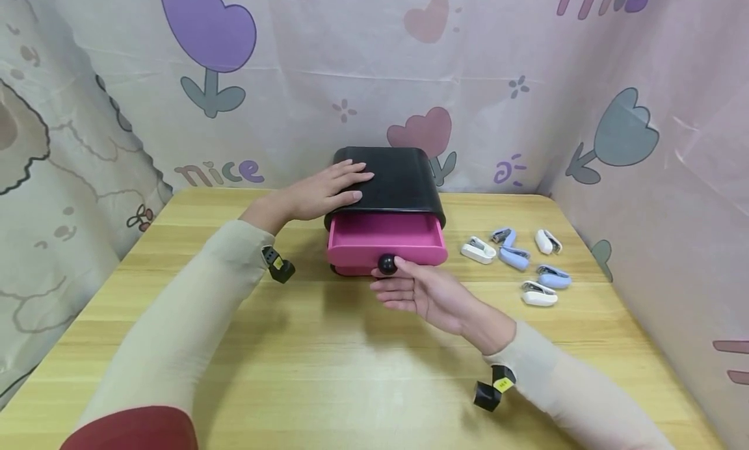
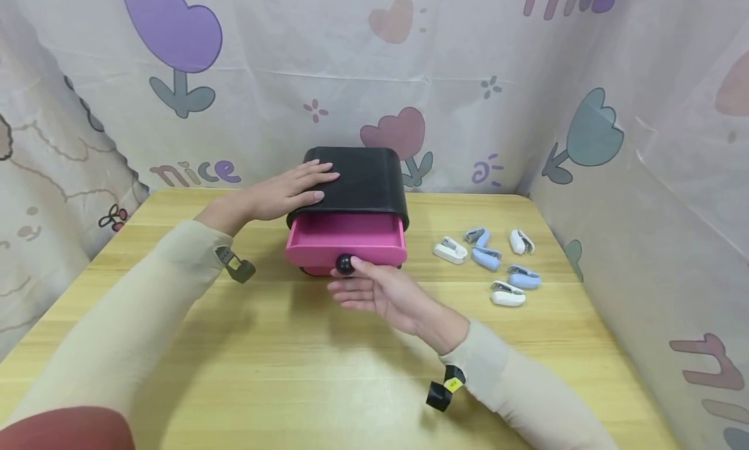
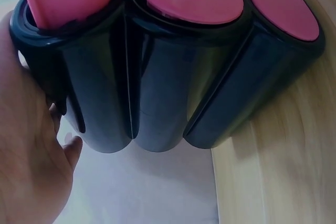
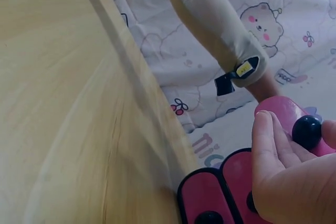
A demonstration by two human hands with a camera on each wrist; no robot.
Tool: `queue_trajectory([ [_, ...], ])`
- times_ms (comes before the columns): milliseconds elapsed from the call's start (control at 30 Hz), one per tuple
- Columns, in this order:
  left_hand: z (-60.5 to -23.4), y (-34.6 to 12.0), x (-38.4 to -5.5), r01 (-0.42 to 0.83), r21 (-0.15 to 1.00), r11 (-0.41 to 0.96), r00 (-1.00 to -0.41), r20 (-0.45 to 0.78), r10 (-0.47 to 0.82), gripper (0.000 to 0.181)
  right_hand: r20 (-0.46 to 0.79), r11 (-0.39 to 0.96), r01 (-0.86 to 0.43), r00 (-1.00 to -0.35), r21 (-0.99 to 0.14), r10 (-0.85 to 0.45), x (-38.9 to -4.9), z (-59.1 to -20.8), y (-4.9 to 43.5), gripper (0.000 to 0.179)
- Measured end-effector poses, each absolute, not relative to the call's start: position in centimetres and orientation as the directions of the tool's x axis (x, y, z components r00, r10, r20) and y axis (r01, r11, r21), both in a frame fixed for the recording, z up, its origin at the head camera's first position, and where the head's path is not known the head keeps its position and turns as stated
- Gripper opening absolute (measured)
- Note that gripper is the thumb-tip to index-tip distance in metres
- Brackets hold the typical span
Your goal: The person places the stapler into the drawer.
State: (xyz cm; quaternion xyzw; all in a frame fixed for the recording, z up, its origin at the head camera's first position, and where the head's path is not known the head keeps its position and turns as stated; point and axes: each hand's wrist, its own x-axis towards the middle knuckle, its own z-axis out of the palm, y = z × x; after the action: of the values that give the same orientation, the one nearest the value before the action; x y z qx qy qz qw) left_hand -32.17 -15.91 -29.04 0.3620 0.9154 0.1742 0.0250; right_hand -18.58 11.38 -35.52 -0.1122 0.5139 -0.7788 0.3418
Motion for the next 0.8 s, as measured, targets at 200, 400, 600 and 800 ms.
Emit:
queue_trajectory([
  [200,-29.0,-16.0,-32.3,0.67,0.327,0.667,-0.724,0.089,0.684,0.057,-0.169,-0.229,0.412,-0.73,-0.882,-0.662,-17.5,-35.6,11.5,0.057],
  [400,-29.2,-16.0,-32.2,0.68,0.338,0.65,-0.715,0.109,0.69,0.057,-0.162,-0.228,0.405,-0.73,-0.885,-0.664,-16.8,-35.6,11.7,0.063],
  [600,-29.2,-16.1,-32.0,0.678,0.343,0.649,-0.717,0.114,0.688,0.056,-0.167,-0.225,0.409,-0.727,-0.884,-0.666,-16.3,-35.5,11.6,0.058],
  [800,-29.0,-16.0,-32.0,0.68,0.342,0.649,-0.716,0.115,0.689,0.055,-0.172,-0.201,0.415,-0.703,-0.887,-0.69,-15.5,-35.7,11.8,0.051],
])
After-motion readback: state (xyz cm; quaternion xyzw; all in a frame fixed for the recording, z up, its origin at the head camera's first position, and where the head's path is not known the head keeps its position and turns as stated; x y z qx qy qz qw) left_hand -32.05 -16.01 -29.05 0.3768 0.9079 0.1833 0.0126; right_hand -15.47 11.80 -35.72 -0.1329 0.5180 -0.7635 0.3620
